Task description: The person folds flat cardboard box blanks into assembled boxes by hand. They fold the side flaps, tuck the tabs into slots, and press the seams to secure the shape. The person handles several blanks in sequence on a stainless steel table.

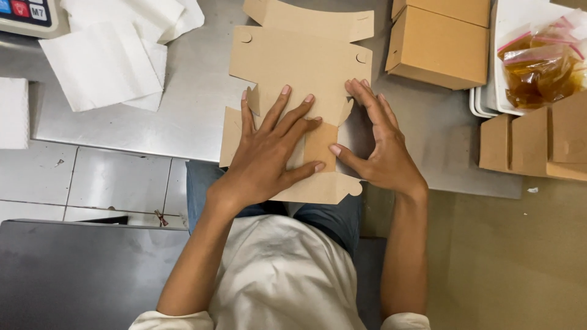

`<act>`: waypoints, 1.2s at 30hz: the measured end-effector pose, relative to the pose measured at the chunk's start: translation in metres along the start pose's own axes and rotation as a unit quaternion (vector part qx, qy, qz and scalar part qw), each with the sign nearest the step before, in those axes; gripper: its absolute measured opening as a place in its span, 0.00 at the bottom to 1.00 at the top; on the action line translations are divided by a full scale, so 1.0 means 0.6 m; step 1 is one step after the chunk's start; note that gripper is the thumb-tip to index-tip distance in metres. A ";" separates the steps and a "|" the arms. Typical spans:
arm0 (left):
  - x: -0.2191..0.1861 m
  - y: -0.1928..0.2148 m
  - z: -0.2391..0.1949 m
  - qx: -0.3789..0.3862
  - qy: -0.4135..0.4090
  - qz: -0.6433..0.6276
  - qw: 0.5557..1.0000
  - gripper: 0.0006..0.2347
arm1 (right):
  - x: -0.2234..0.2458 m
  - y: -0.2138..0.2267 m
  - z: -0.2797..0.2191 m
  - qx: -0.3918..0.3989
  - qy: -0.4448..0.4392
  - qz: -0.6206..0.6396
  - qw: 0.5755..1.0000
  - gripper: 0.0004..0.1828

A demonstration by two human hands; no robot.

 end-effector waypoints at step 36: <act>0.001 -0.004 -0.003 -0.010 -0.004 0.007 1.000 0.28 | 0.010 0.018 0.002 0.077 0.002 0.046 0.996 0.56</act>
Point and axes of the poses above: each hand's wrist, its own z-axis towards the middle knuckle, its own y-axis out of the back of the hand, x = y × z, the point moved 2 cm from there along z, towards the middle knuckle, and after that the axes turned 5 degrees about -x, right-handed, at the moved point
